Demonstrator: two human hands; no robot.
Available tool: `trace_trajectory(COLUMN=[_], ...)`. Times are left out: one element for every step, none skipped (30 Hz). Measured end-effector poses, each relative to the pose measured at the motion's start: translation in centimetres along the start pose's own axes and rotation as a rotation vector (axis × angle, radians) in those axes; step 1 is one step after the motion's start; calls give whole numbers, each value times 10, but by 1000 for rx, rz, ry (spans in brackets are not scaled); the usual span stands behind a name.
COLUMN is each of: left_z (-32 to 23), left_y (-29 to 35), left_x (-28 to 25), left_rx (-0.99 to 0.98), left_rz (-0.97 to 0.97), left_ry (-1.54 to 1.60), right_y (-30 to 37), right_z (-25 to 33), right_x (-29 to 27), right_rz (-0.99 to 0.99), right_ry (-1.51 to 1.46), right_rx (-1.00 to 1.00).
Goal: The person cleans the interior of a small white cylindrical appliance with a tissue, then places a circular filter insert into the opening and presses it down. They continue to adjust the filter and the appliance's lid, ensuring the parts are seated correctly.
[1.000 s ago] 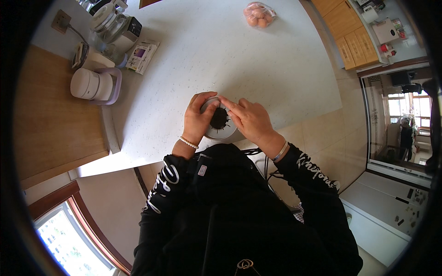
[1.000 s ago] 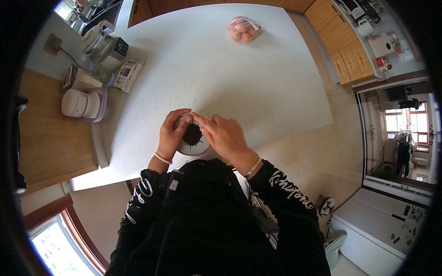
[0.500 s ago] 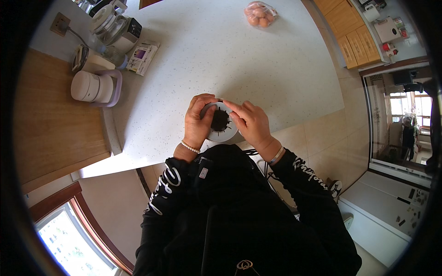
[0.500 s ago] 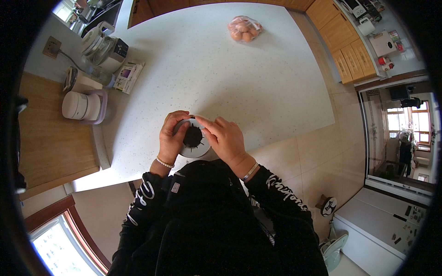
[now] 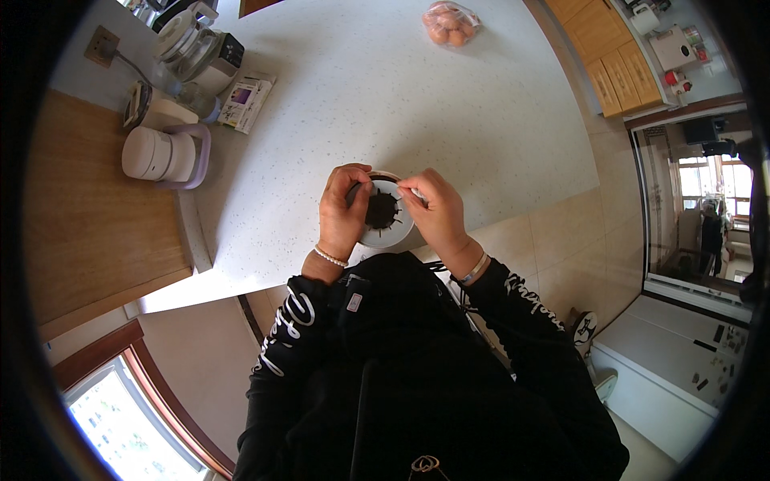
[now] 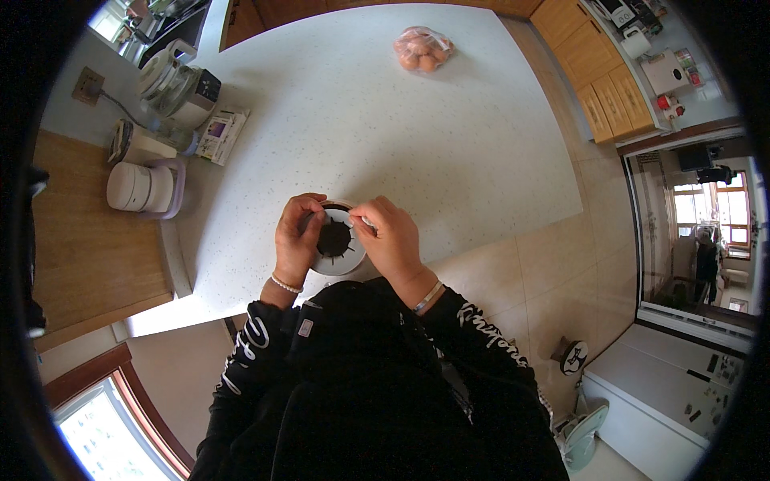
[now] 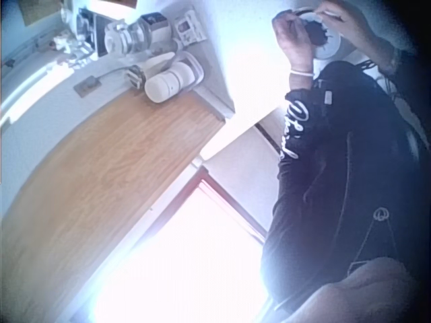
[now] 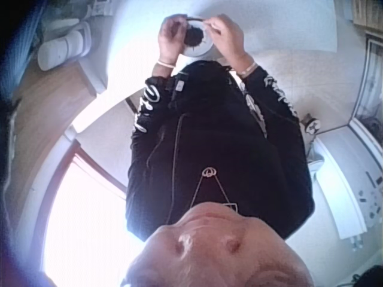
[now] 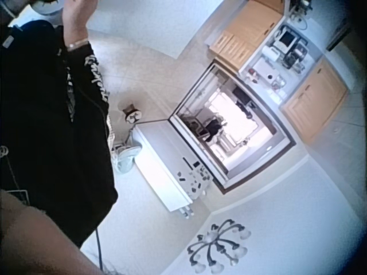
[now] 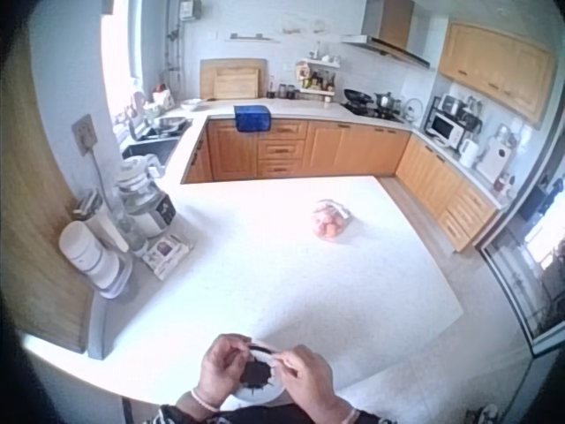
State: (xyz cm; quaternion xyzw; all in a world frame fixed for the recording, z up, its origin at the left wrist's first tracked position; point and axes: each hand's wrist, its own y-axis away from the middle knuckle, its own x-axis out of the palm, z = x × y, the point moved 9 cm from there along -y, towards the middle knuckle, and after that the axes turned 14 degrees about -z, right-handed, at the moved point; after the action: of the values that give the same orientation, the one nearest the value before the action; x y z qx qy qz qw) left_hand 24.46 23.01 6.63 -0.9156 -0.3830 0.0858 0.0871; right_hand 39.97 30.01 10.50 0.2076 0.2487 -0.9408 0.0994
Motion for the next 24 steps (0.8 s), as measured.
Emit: trace_trajectory(left_z=[-1,-3,-4,-5,-6,-3,0,3,8,12,16,20,23,27,27,27,27,26,26,24,26,26,25,26], left_y=[-1,-1,-1,-1,-2,-2,-1,-1,0,0,0,1,0,0,0,0,0,0,1,0,1,1,0,0], left_x=[0,0,1,1,1,1,0,-1,0,1,0,1,2,2,3,3,3,4,4,4,5,5,4,4], left_rx=[12,24,33,42,51,-9,-69,-107,-169,-209,-238,-278,-306,-335,-321,-310,-299,-292,-286,-261,-285,-291,-279,-294], left_rz=[-4,-9,-8,-8,-9,-19,-29,-33,-14,12,27,34,31,23,23,18,12,13,15,11,15,12,7,14], left_ry=[-8,-17,-35,-53,-72,-33,6,42,29,15,-2,31,64,85,118,139,160,176,191,205,207,207,208,201], right_y=[-1,-2,-1,0,3,3,4,4,4,4,4,3,2,2,1,1,1,1,2,1,3,4,4,1], right_z=[1,3,-5,-13,-19,-25,-31,-37,-41,-46,-50,-52,-53,-53,-55,-55,-55,-54,-53,-52,-53,-54,-55,-53], right_x=[0,0,3,6,9,12,15,18,22,25,28,30,32,35,35,36,37,38,39,40,41,41,42,42], right_rz=[-11,-20,9,40,67,103,135,167,198,230,259,288,314,339,349,361,374,380,386,387,403,415,426,440], right_ry=[-4,-7,-10,-12,-24,-16,-18,-19,-66,-113,-166,-187,-214,-241,-219,-197,-174,-208,-242,-285,-279,-284,-289,-279], right_rx=[-10,-16,77,174,262,322,373,424,474,524,571,581,588,595,592,589,586,603,621,633,663,687,709,664])
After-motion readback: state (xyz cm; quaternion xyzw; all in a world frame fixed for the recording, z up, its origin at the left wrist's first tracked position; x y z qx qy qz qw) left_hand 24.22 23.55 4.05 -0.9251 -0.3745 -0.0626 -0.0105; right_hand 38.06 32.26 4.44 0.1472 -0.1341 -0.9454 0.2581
